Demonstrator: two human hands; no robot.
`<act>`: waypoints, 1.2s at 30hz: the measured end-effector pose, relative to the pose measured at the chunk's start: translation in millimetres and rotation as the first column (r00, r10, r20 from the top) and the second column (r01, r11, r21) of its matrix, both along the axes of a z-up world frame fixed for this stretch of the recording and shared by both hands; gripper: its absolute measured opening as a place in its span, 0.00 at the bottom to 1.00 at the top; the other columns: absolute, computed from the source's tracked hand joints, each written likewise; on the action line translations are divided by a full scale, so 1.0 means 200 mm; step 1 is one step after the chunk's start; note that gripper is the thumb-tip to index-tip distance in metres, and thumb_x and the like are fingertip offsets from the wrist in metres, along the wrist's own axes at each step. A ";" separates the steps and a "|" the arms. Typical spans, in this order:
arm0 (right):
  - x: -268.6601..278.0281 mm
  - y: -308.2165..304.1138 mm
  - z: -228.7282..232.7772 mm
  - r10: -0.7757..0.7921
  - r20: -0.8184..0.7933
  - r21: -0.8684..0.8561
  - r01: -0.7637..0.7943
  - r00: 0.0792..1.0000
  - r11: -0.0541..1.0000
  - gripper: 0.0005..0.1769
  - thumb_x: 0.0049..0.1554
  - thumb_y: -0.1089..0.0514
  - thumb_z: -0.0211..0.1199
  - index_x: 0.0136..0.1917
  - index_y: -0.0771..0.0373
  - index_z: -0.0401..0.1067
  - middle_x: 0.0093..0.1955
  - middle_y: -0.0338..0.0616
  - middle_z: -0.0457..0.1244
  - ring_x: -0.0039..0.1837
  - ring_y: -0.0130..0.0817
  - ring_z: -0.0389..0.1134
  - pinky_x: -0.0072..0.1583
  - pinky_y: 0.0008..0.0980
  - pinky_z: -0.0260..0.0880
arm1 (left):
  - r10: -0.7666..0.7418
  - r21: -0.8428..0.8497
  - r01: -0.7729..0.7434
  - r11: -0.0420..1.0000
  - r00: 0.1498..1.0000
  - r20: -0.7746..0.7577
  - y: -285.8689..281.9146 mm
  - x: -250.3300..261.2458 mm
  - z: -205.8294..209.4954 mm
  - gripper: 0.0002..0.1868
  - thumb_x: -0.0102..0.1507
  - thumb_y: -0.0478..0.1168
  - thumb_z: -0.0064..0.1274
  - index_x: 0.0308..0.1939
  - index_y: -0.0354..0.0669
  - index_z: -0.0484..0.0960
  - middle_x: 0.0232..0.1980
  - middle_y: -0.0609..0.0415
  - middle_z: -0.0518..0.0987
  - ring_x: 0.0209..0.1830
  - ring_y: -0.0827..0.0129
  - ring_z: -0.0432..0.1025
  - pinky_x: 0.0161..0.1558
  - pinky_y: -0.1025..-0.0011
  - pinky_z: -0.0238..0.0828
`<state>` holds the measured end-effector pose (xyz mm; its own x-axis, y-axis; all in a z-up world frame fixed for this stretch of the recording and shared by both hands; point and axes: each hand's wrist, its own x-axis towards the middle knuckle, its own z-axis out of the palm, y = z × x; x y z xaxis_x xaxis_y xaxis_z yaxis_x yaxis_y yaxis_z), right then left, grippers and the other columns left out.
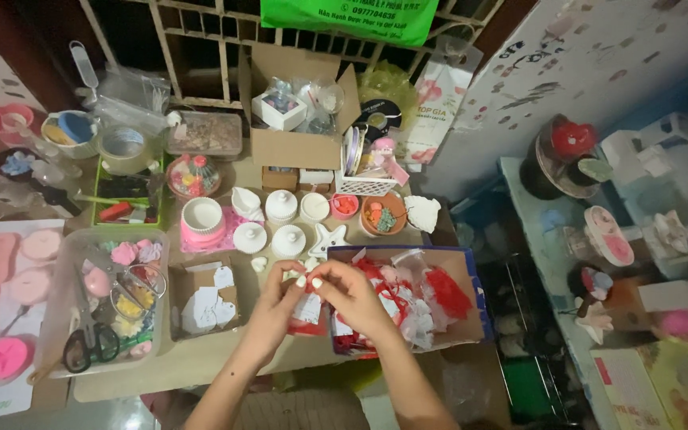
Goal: The person places heart-shaped wax candle favors into small red drawstring organza bags one at a time, pulls the drawstrings to cinch each bag closed, and sets the finished bags aside on the cluttered workbench.
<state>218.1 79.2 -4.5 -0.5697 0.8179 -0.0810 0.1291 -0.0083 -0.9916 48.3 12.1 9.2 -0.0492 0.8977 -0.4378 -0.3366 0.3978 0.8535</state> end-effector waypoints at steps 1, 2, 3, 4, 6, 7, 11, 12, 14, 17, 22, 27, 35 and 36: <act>0.00 0.00 0.00 -0.001 0.000 0.002 0.001 1.000 1.000 0.06 0.64 0.62 0.60 0.52 0.65 0.74 0.45 0.35 0.67 0.46 0.21 0.65 0.49 0.23 0.66 | -0.001 0.002 0.001 1.000 1.000 0.000 0.00 0.00 0.00 0.13 0.67 0.44 0.44 0.56 0.52 0.71 0.45 0.55 0.81 0.42 0.72 0.75 0.39 0.66 0.73; 0.00 0.01 0.00 -0.006 0.037 0.012 0.005 0.999 1.000 0.06 0.63 0.63 0.60 0.52 0.66 0.74 0.44 0.36 0.67 0.45 0.21 0.65 0.48 0.24 0.65 | -0.021 0.064 0.023 0.998 0.999 -0.032 0.00 0.00 0.01 0.12 0.67 0.43 0.44 0.54 0.49 0.73 0.46 0.56 0.81 0.44 0.75 0.74 0.39 0.68 0.73; 0.01 0.01 0.01 -0.011 0.076 0.021 0.009 0.997 1.000 0.06 0.63 0.63 0.61 0.52 0.66 0.75 0.43 0.37 0.67 0.44 0.21 0.65 0.47 0.24 0.65 | -0.039 0.124 0.046 0.991 0.997 -0.063 0.00 0.00 0.01 0.11 0.68 0.42 0.44 0.52 0.46 0.76 0.47 0.56 0.81 0.45 0.77 0.74 0.40 0.70 0.73; 0.00 0.01 0.01 -0.011 0.077 0.023 0.010 0.997 1.000 0.06 0.63 0.63 0.61 0.52 0.66 0.75 0.43 0.37 0.67 0.44 0.21 0.65 0.47 0.24 0.65 | -0.039 0.126 0.047 0.991 0.997 -0.062 0.00 0.00 -0.06 0.11 0.68 0.42 0.44 0.52 0.46 0.76 0.47 0.56 0.81 0.45 0.77 0.74 0.40 0.70 0.73; 0.00 0.01 0.03 -0.004 0.002 -0.016 0.004 1.000 1.000 0.06 0.64 0.63 0.59 0.52 0.67 0.73 0.46 0.36 0.68 0.46 0.20 0.66 0.50 0.23 0.68 | 0.086 0.506 0.007 0.863 0.983 -0.161 0.01 0.02 -0.21 0.07 0.71 0.38 0.48 0.48 0.38 0.78 0.47 0.51 0.82 0.50 0.72 0.75 0.52 0.73 0.70; 0.00 0.01 0.02 -0.006 0.005 -0.014 0.006 1.000 1.000 0.06 0.64 0.63 0.59 0.52 0.67 0.73 0.46 0.36 0.68 0.46 0.20 0.66 0.50 0.23 0.68 | 0.084 0.508 0.008 0.861 0.984 -0.157 0.01 0.02 -0.19 0.07 0.71 0.38 0.48 0.48 0.38 0.78 0.47 0.51 0.82 0.50 0.72 0.75 0.52 0.73 0.70; -0.01 0.00 0.00 -0.037 -0.070 0.011 0.038 0.997 0.999 0.06 0.63 0.67 0.57 0.54 0.68 0.71 0.46 0.40 0.69 0.45 0.24 0.69 0.49 0.25 0.69 | 0.146 0.370 -0.019 0.929 0.936 -0.320 0.02 0.03 -0.19 0.06 0.68 0.37 0.50 0.43 0.37 0.77 0.39 0.53 0.83 0.40 0.73 0.76 0.43 0.73 0.72; -0.02 -0.02 -0.01 -0.067 -0.083 0.023 0.069 0.994 0.997 0.07 0.63 0.68 0.57 0.55 0.69 0.71 0.45 0.41 0.68 0.45 0.25 0.69 0.49 0.24 0.69 | 0.161 0.365 -0.041 0.930 0.938 -0.306 0.02 0.03 -0.20 0.06 0.68 0.37 0.50 0.43 0.37 0.77 0.38 0.53 0.82 0.38 0.73 0.75 0.41 0.73 0.72; -0.02 -0.02 -0.02 -0.092 -0.101 0.013 0.094 0.991 0.995 0.06 0.63 0.68 0.57 0.55 0.69 0.70 0.46 0.41 0.68 0.46 0.24 0.69 0.49 0.25 0.70 | 0.180 0.363 -0.053 0.930 0.929 -0.324 0.01 0.04 -0.21 0.06 0.68 0.37 0.48 0.44 0.37 0.76 0.37 0.53 0.82 0.37 0.74 0.75 0.41 0.74 0.72; -0.04 -0.02 -0.06 -0.183 -0.101 0.048 0.188 0.978 0.981 0.06 0.62 0.69 0.58 0.53 0.69 0.69 0.44 0.42 0.69 0.44 0.24 0.70 0.47 0.24 0.70 | 0.214 0.372 -0.079 0.925 0.918 -0.335 0.01 0.06 -0.23 0.05 0.68 0.35 0.48 0.45 0.37 0.75 0.36 0.54 0.81 0.35 0.75 0.73 0.40 0.74 0.71; -0.06 -0.03 0.00 -0.285 0.000 0.115 0.283 0.959 0.952 0.07 0.57 0.70 0.61 0.50 0.67 0.69 0.40 0.42 0.68 0.40 0.23 0.69 0.43 0.24 0.68 | 0.189 0.314 -0.073 0.947 0.915 -0.356 0.03 0.07 -0.25 0.05 0.68 0.35 0.47 0.45 0.37 0.75 0.35 0.52 0.78 0.33 0.74 0.69 0.37 0.73 0.69; -0.04 -0.04 0.08 -0.112 -0.028 0.369 0.115 0.993 0.922 0.13 0.56 0.74 0.57 0.53 0.69 0.78 0.48 0.43 0.70 0.48 0.25 0.69 0.49 0.25 0.69 | 0.228 0.367 -0.096 0.925 0.914 -0.334 0.04 0.06 -0.27 0.05 0.69 0.36 0.47 0.44 0.36 0.75 0.35 0.53 0.80 0.33 0.74 0.70 0.38 0.73 0.69; -0.13 -0.09 0.18 -0.261 0.172 0.725 0.057 0.950 0.686 0.14 0.50 0.71 0.65 0.51 0.67 0.77 0.50 0.48 0.69 0.50 0.41 0.72 0.53 0.35 0.70 | 0.238 0.350 -0.110 0.930 0.907 -0.348 0.03 0.06 -0.20 0.05 0.69 0.36 0.47 0.45 0.36 0.74 0.33 0.53 0.78 0.30 0.73 0.68 0.33 0.72 0.67; -0.13 -0.09 0.14 -0.313 0.169 0.755 0.081 0.934 0.651 0.11 0.52 0.70 0.66 0.50 0.65 0.78 0.50 0.48 0.69 0.49 0.43 0.72 0.53 0.37 0.69 | 0.215 0.281 -0.118 0.953 0.912 -0.348 0.03 0.06 -0.19 0.05 0.69 0.36 0.47 0.45 0.36 0.74 0.31 0.51 0.76 0.26 0.71 0.65 0.29 0.70 0.64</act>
